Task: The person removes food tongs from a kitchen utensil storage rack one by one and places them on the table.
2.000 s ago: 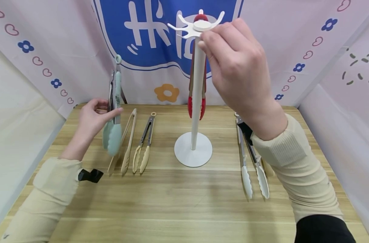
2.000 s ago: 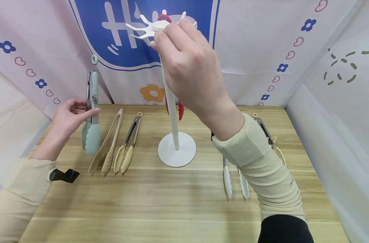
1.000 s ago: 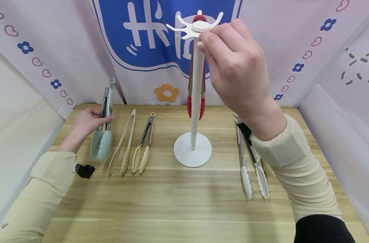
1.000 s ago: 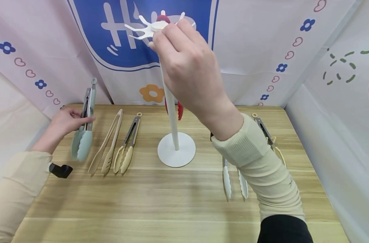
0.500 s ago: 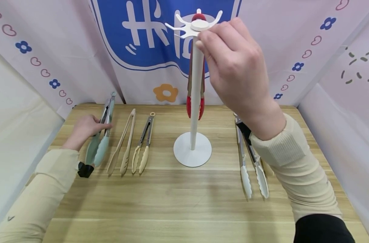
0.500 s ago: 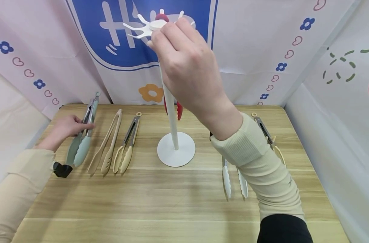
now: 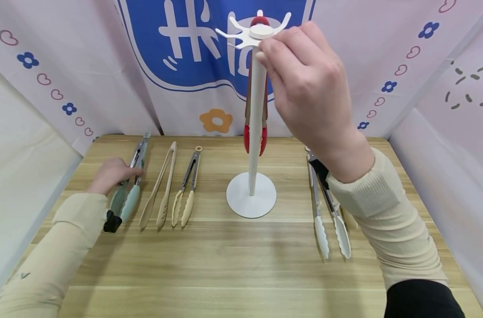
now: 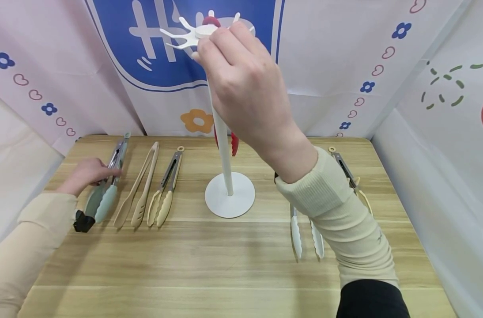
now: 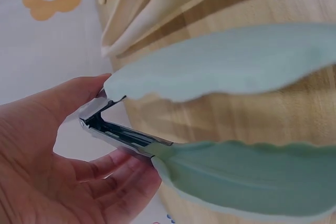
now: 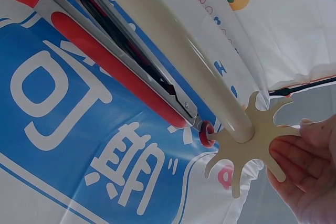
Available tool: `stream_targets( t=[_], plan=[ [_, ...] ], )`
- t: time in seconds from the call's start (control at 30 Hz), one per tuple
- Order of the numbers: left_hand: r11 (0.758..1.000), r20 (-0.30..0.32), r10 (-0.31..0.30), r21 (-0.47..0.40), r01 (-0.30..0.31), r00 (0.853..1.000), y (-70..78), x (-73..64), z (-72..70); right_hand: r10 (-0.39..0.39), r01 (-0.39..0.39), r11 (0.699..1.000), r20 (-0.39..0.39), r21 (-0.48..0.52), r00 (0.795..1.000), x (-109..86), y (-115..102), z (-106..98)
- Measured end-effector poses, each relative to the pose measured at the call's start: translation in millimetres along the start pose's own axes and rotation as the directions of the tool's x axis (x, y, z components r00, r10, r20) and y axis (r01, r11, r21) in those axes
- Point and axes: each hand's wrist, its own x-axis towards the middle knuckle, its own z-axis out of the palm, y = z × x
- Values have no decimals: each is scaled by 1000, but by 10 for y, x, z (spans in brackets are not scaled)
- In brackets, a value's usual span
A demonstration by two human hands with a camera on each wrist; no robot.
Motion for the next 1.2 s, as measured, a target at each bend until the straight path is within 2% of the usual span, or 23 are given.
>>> stream_targets(
  t=[0.17,0.57,0.8,1.2],
  plan=[
    [1000,25,-19,18,18,1000,9,16,29,2,-2,1000,4,-4,1000,-18,56,58],
    [1000,73,-20,15,19,997,41,68,120,-8,8,1000,-1,2,1000,-6,-19,-30],
    [998,60,-13,57,10,998,75,82,170,-8,8,1000,-1,1,1000,3,-45,-64],
    [994,58,-51,99,45,997,68,122,240,-6,6,1000,-7,6,1000,13,-81,-84]
  ],
)
